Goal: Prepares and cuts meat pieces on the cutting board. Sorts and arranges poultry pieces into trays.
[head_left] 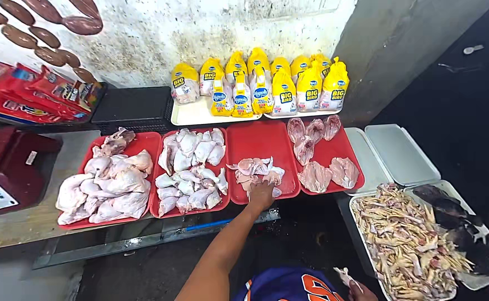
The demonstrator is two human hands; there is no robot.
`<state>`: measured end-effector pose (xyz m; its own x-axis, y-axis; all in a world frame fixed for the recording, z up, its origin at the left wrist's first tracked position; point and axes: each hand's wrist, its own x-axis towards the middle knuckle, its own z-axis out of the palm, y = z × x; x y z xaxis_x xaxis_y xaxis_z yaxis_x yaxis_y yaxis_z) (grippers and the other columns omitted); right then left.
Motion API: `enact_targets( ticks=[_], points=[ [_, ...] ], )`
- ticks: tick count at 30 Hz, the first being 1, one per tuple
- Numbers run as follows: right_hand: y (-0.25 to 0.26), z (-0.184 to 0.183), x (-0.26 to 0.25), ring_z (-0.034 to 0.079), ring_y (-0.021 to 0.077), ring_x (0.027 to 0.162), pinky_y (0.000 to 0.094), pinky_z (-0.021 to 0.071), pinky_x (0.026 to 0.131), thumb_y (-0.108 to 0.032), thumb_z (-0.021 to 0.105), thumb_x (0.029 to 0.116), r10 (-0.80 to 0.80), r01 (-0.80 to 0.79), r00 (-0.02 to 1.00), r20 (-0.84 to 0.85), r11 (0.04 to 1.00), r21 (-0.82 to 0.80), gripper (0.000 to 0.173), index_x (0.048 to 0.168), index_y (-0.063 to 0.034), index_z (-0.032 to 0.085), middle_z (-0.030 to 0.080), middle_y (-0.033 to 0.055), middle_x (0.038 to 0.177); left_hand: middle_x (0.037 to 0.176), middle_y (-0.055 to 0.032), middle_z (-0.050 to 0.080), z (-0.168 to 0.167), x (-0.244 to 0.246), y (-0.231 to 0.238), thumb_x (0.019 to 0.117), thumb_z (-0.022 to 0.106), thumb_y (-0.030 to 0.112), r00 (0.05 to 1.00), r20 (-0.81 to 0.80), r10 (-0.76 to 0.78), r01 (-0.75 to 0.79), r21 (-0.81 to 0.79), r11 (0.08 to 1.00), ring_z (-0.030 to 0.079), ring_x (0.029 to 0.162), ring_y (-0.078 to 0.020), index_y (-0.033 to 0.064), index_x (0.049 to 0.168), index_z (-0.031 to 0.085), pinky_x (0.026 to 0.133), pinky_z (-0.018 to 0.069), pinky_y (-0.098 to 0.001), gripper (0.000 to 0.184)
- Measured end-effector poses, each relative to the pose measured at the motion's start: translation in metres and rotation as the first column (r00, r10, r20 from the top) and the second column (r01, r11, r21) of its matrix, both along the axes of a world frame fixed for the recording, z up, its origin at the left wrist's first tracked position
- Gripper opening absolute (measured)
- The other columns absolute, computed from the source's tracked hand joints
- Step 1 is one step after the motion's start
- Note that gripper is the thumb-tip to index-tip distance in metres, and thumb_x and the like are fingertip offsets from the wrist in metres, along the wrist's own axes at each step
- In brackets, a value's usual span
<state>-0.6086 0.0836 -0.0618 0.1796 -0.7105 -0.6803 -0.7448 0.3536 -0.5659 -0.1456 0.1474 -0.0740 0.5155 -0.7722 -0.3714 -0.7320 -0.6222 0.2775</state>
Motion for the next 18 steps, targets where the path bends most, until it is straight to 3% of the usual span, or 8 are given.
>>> enact_targets(
  ticks=[3,6,10,13,16,17,18],
  points=[
    [-0.016,-0.001,0.035,0.062,0.0219,0.066,0.0444,0.0565,0.066,-0.027,0.049,0.1087,0.076,-0.073,0.996,0.038,0.995,-0.069,0.037,0.118,0.0034,0.067,0.065,0.0135,0.081,0.144,-0.0195,0.056,-0.001,0.013,0.006,0.0838,0.076,0.036,0.998,-0.069,-0.004,0.000,-0.052,0.999,0.048,0.136,-0.0465,0.0212,0.141,0.058,0.105,0.0378,-0.0725,0.062],
    [-0.040,0.005,0.073,0.061,0.0235,0.061,0.0458,0.0564,0.060,-0.027,0.052,0.1064,0.111,-0.094,0.990,0.093,0.981,-0.169,0.033,0.118,-0.0005,0.069,0.065,0.0130,0.079,0.143,-0.0172,0.057,-0.003,0.013,0.013,0.0865,0.072,0.031,0.999,-0.017,0.030,-0.032,-0.141,0.989,0.051,0.135,-0.0428,0.0146,0.141,0.057,0.107,0.0387,-0.0698,0.059],
    [-0.060,0.025,0.117,0.060,0.0216,0.060,0.0432,0.0557,0.060,-0.025,0.051,0.1073,0.088,-0.056,0.986,0.141,0.975,-0.215,0.032,0.122,-0.0017,0.068,0.064,0.0114,0.077,0.145,-0.0169,0.055,0.000,0.018,0.016,0.0855,0.073,0.038,0.980,0.036,0.195,-0.185,-0.198,0.963,0.051,0.132,-0.0432,0.0141,0.143,0.057,0.103,0.0422,-0.0669,0.065],
    [-0.058,0.031,0.139,0.056,0.0177,0.056,0.0382,0.0531,0.055,-0.023,0.050,0.1078,0.065,-0.018,0.978,0.197,0.972,-0.233,0.031,0.121,0.0010,0.066,0.060,0.0082,0.072,0.156,-0.0161,0.046,0.015,0.033,0.014,0.0868,0.072,0.046,0.974,-0.012,0.225,-0.220,-0.254,0.942,0.042,0.142,-0.0434,0.0188,0.146,0.057,0.110,0.0339,-0.0710,0.067],
    [-0.048,0.030,0.150,0.055,0.0132,0.051,0.0331,0.0533,0.051,-0.022,0.050,0.1076,0.084,-0.033,0.973,0.216,0.973,-0.230,0.029,0.115,0.0011,0.066,0.058,0.0034,0.066,0.168,-0.0171,0.028,0.009,0.066,0.019,0.0860,0.070,0.059,0.933,-0.047,0.358,-0.356,-0.281,0.891,0.021,0.154,-0.0447,0.0225,0.155,0.047,0.118,0.0170,-0.0762,0.082],
    [-0.043,0.029,0.151,0.055,0.0122,0.050,0.0321,0.0534,0.050,-0.021,0.050,0.1079,0.094,-0.047,0.974,0.208,0.975,-0.218,0.028,0.114,0.0011,0.066,0.057,0.0023,0.065,0.169,-0.0189,0.024,0.005,0.077,0.024,0.0838,0.072,0.062,0.914,-0.067,0.399,-0.402,-0.254,0.880,0.018,0.155,-0.0473,0.0229,0.158,0.042,0.117,0.0150,-0.0778,0.089],
    [-0.041,0.027,0.154,0.055,0.0124,0.050,0.0325,0.0537,0.050,-0.022,0.051,0.1076,0.106,-0.064,0.975,0.196,0.976,-0.209,0.028,0.114,0.0013,0.066,0.058,0.0025,0.064,0.167,-0.0211,0.025,0.002,0.086,0.028,0.0820,0.074,0.063,0.901,-0.077,0.428,-0.434,-0.223,0.873,0.023,0.152,-0.0491,0.0224,0.159,0.039,0.116,0.0206,-0.0768,0.094]
  ],
)
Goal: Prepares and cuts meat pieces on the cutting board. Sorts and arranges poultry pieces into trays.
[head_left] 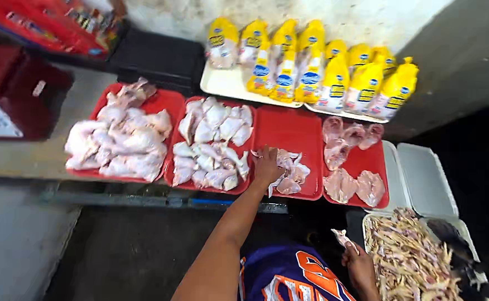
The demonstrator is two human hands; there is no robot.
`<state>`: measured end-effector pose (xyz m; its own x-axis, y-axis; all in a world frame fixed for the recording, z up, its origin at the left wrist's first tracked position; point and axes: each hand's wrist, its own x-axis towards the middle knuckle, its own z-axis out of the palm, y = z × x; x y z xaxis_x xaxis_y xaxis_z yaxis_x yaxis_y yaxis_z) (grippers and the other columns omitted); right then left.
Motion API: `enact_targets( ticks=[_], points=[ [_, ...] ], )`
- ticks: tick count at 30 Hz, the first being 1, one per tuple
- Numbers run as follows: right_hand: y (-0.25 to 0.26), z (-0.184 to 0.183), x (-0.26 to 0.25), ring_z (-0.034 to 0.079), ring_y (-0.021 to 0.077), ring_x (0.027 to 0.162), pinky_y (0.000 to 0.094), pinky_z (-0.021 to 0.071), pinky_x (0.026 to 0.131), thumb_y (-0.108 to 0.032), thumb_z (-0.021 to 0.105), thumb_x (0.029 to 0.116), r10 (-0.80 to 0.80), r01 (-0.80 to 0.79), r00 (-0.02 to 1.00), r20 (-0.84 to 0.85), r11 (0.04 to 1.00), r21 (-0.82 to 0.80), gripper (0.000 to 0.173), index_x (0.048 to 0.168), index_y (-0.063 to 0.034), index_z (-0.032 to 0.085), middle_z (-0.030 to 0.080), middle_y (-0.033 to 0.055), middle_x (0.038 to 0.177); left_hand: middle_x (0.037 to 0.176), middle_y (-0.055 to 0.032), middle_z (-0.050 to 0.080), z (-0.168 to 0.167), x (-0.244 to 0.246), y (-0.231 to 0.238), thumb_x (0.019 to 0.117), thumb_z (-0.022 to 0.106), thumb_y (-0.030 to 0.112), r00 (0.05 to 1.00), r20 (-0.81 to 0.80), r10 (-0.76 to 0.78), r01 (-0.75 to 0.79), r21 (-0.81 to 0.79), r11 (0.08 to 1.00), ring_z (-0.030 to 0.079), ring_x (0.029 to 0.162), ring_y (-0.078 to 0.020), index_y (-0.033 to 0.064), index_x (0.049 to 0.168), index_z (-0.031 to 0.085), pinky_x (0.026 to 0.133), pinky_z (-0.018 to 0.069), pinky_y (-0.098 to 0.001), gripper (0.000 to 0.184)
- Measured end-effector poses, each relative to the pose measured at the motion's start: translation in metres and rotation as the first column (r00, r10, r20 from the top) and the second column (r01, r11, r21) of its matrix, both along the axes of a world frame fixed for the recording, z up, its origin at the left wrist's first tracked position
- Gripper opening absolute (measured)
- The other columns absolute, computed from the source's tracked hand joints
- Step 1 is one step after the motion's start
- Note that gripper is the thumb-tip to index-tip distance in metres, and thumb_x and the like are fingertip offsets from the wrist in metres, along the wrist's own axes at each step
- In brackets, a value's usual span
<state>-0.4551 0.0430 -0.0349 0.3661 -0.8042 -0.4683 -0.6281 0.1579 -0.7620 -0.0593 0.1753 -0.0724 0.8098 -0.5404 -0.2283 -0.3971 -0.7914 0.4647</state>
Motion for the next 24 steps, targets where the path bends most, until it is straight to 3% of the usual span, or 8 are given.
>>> enact_targets(
  ticks=[3,6,11,15,17,19,21,24],
  points=[
    [-0.001,-0.003,0.009,0.055,0.0138,0.051,0.0341,0.0533,0.051,-0.022,0.051,0.1077,0.059,-0.057,0.996,-0.062,0.998,0.028,0.029,0.115,0.0026,0.066,0.058,0.0043,0.065,0.153,-0.0256,0.044,-0.002,0.001,-0.003,0.0789,0.079,0.053,0.994,-0.075,0.083,-0.082,0.006,0.997,0.042,0.139,-0.0495,0.0221,0.155,0.044,0.107,0.0394,-0.0713,0.090],
    [-0.010,0.019,0.033,0.056,0.0128,0.052,0.0336,0.0545,0.052,-0.020,0.048,0.1086,0.135,-0.132,0.988,-0.074,0.990,0.045,0.030,0.118,0.0051,0.062,0.058,0.0038,0.066,0.161,-0.0295,0.033,-0.003,-0.038,-0.013,0.0868,0.071,0.049,0.962,-0.164,0.219,-0.220,0.006,0.975,0.035,0.143,-0.0556,0.0227,0.163,0.031,0.106,0.0354,-0.0774,0.090],
    [-0.023,0.027,0.088,0.053,0.0119,0.051,0.0313,0.0521,0.050,-0.019,0.048,0.1087,0.159,-0.164,0.982,0.103,0.986,0.037,0.026,0.117,0.0007,0.061,0.056,0.0021,0.069,0.173,-0.0177,0.010,-0.012,-0.069,-0.015,0.0990,0.051,0.053,0.970,-0.114,0.216,-0.213,0.035,0.976,0.022,0.149,-0.0582,0.0304,0.166,0.023,0.106,0.0215,-0.0852,0.076],
    [-0.027,0.034,0.138,0.054,0.0131,0.051,0.0311,0.0508,0.049,-0.015,0.050,0.1065,0.379,-0.396,0.901,0.212,0.917,0.042,0.024,0.118,0.0015,0.064,0.059,0.0047,0.069,0.173,-0.0129,0.011,-0.001,-0.083,0.008,0.0968,0.055,0.054,0.965,-0.120,0.234,-0.249,-0.124,0.961,0.015,0.154,-0.0514,0.0291,0.163,0.031,0.113,0.0271,-0.0768,0.075],
    [-0.027,0.046,0.162,0.054,0.0131,0.050,0.0304,0.0509,0.048,-0.014,0.050,0.1068,0.475,-0.500,0.848,0.234,0.864,0.059,0.023,0.114,0.0014,0.065,0.059,0.0050,0.066,0.172,-0.0120,0.021,0.021,-0.104,0.032,0.0930,0.063,0.050,0.943,-0.171,0.287,-0.321,-0.230,0.919,0.021,0.155,-0.0439,0.0252,0.161,0.038,0.117,0.0307,-0.0687,0.076],
    [-0.022,0.050,0.183,0.054,0.0141,0.050,0.0316,0.0512,0.049,-0.015,0.050,0.1066,0.555,-0.588,0.788,0.268,0.806,0.061,0.024,0.114,0.0019,0.066,0.059,0.0058,0.066,0.159,-0.0118,0.045,0.044,-0.125,0.055,0.0950,0.064,0.049,0.871,-0.347,0.347,-0.458,-0.322,0.829,0.046,0.143,-0.0316,0.0174,0.158,0.044,0.114,0.0429,-0.0558,0.073],
    [-0.010,0.049,0.196,0.055,0.0163,0.052,0.0347,0.0521,0.051,-0.017,0.052,0.1057,0.657,-0.680,0.708,0.259,0.733,0.001,0.026,0.117,0.0016,0.067,0.061,0.0076,0.069,0.137,-0.0147,0.063,0.064,-0.143,0.068,0.1021,0.059,0.046,0.666,-0.703,0.249,-0.652,-0.388,0.651,0.067,0.116,-0.0255,0.0119,0.160,0.035,0.098,0.0568,-0.0458,0.072],
    [0.024,0.059,0.202,0.068,0.0200,0.074,0.0438,0.0599,0.070,-0.021,0.055,0.1031,0.834,-0.826,0.522,0.180,0.547,-0.137,0.033,0.127,-0.0023,0.067,0.072,0.0113,0.095,0.133,-0.0204,0.062,0.080,-0.162,0.063,0.1067,0.051,0.044,0.365,-0.929,-0.058,-0.888,-0.366,0.278,0.070,0.099,-0.0350,0.0226,0.165,0.018,0.076,0.0608,-0.0532,0.071]
  ],
)
